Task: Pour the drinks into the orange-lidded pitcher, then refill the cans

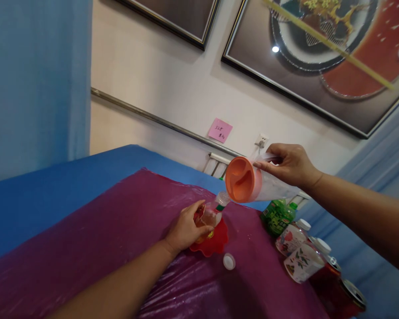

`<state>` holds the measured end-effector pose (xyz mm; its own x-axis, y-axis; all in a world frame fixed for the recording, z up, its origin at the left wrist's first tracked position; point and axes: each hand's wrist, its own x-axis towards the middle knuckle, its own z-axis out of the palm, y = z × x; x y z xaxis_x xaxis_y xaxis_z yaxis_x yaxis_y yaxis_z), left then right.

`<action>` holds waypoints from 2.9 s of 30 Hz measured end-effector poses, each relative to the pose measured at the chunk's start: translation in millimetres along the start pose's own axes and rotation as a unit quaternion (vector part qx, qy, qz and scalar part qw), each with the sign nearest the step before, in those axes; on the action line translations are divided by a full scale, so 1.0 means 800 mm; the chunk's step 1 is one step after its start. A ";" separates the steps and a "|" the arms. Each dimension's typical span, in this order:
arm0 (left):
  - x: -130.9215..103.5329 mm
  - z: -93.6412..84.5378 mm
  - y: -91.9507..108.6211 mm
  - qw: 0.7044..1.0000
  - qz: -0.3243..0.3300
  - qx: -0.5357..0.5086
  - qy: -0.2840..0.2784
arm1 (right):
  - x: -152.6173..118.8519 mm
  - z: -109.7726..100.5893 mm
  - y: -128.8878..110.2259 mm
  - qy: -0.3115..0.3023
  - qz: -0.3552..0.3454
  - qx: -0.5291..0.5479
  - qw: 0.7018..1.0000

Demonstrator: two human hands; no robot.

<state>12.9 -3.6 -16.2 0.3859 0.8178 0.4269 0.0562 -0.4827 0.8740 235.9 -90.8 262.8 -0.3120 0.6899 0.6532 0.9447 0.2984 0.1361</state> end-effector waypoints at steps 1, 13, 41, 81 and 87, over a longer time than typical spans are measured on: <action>0.000 0.000 -0.002 1.000 0.002 0.000 0.000 | -0.001 0.001 0.000 -0.002 -0.001 0.000 1.000; 0.000 -0.001 0.002 1.000 0.001 0.017 -0.002 | 0.000 0.006 0.000 0.000 -0.046 -0.007 0.999; 0.001 0.003 -0.012 0.999 0.010 -0.041 -0.007 | 0.019 -0.002 -0.016 -0.030 -0.180 -0.033 0.983; 0.002 -0.001 -0.001 1.000 -0.016 -0.011 -0.006 | 0.004 0.004 -0.007 0.000 -0.123 0.002 0.992; 0.003 -0.003 0.007 1.000 -0.010 0.018 -0.004 | -0.011 0.015 0.001 0.045 -0.025 0.061 0.997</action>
<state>11.7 -4.0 -9.5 0.3908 0.8253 0.4076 0.0980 -0.4776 0.8731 238.4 -88.9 248.3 -0.3432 0.6117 0.7127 0.9072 0.4125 0.0829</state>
